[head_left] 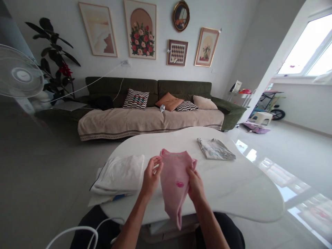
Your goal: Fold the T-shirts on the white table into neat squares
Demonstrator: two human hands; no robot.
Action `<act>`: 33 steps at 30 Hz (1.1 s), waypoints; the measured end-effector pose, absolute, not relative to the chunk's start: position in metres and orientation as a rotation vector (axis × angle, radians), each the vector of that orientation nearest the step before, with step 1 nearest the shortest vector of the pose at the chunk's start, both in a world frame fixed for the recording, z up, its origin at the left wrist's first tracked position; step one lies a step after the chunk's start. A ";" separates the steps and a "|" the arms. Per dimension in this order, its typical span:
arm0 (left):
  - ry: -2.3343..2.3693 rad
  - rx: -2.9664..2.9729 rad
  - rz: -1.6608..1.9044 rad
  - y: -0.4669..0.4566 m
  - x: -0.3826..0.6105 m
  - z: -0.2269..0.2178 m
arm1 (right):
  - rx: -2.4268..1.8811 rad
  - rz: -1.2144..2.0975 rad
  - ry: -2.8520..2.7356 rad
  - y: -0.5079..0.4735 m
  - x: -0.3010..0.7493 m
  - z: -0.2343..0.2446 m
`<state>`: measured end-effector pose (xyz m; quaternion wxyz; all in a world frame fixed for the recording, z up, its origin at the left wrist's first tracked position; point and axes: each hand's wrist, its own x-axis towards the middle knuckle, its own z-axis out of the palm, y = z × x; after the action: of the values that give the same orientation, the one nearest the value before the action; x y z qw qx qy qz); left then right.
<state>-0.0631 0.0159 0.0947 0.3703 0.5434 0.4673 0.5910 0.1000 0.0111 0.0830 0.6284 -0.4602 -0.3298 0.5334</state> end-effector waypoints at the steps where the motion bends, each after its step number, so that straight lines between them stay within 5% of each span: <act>1: 1.296 1.339 1.546 0.022 -0.071 0.089 | -1.080 1.239 -0.698 0.019 0.115 0.086; 13: 1.702 1.355 0.815 0.007 -0.076 -0.028 | -1.790 1.060 -1.093 0.060 0.233 -0.015; 21: 1.880 1.617 0.587 0.011 -0.070 -0.033 | -2.043 0.876 -1.374 0.015 0.236 -0.052; 33: 1.734 1.638 0.484 0.008 -0.072 -0.014 | -2.101 0.818 -1.567 0.005 0.228 -0.041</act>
<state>-0.0716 0.0082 -0.0135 0.3464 0.6313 0.6684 0.1865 0.2284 0.0049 -0.0409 0.1967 -0.7502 -0.5596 0.2921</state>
